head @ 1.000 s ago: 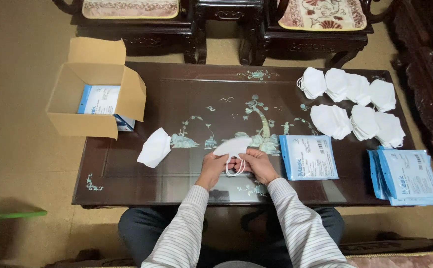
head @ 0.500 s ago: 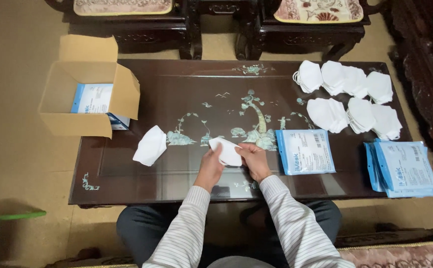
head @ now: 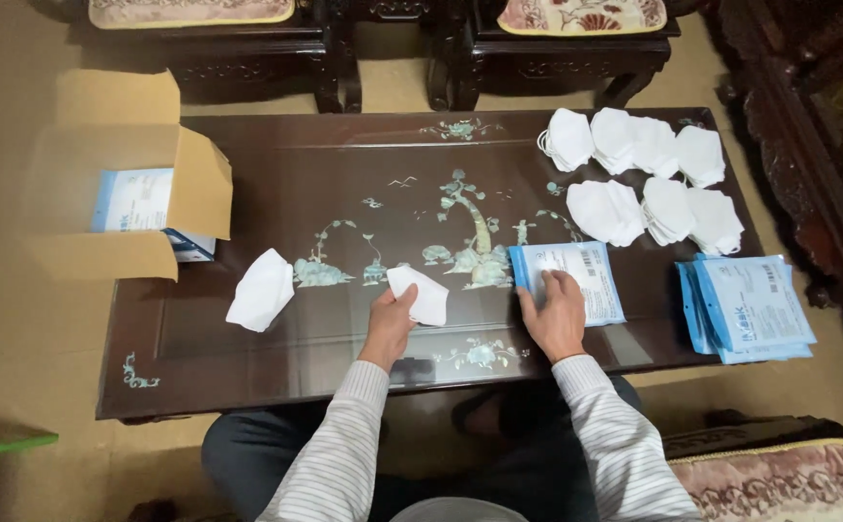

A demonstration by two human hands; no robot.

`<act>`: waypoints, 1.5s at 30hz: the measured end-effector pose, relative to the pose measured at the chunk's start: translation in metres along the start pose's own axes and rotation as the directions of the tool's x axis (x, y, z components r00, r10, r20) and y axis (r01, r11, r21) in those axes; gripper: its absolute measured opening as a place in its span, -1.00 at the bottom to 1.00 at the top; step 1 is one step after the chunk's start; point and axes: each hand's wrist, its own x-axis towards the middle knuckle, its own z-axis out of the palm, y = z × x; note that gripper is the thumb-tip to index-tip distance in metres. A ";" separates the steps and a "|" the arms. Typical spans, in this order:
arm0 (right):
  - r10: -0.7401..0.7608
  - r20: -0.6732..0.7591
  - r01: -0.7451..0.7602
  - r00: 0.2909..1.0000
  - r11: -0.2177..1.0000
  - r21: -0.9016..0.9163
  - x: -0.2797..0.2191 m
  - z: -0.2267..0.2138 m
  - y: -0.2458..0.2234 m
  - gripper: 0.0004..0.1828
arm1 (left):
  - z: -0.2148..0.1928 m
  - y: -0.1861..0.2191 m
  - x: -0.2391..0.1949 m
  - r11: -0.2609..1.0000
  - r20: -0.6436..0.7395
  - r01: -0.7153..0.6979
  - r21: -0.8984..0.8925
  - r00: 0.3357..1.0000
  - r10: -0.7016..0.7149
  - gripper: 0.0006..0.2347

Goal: Packaging individual white masks into blue plastic envelopes on a table.

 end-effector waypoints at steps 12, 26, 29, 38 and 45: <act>0.090 0.079 -0.093 0.993 0.995 0.043 -0.011 0.019 0.010 -0.79 | -0.001 0.008 -0.020 0.999 0.159 0.024 0.030 0.987 -0.029 -0.54; 0.154 0.297 -0.238 0.943 0.932 0.272 -0.022 0.027 -0.112 -0.76 | 0.011 0.003 -0.017 0.801 0.098 -0.260 0.540 0.964 0.246 -0.64; 0.070 0.238 -0.139 0.969 0.948 0.285 -0.032 0.038 -0.119 -0.78 | 0.002 -0.026 0.024 0.774 0.113 -0.254 0.581 0.966 0.232 -0.65; -0.229 0.199 0.146 0.953 0.920 0.363 -0.002 0.012 -0.106 -0.57 | 0.005 0.038 -0.049 0.975 0.081 -0.001 0.224 0.997 -0.017 -0.33; -0.285 0.220 0.220 0.933 0.935 0.278 -0.008 0.033 -0.077 -0.33 | 0.035 0.089 -0.124 0.989 0.300 -0.026 0.147 0.954 -0.020 -0.32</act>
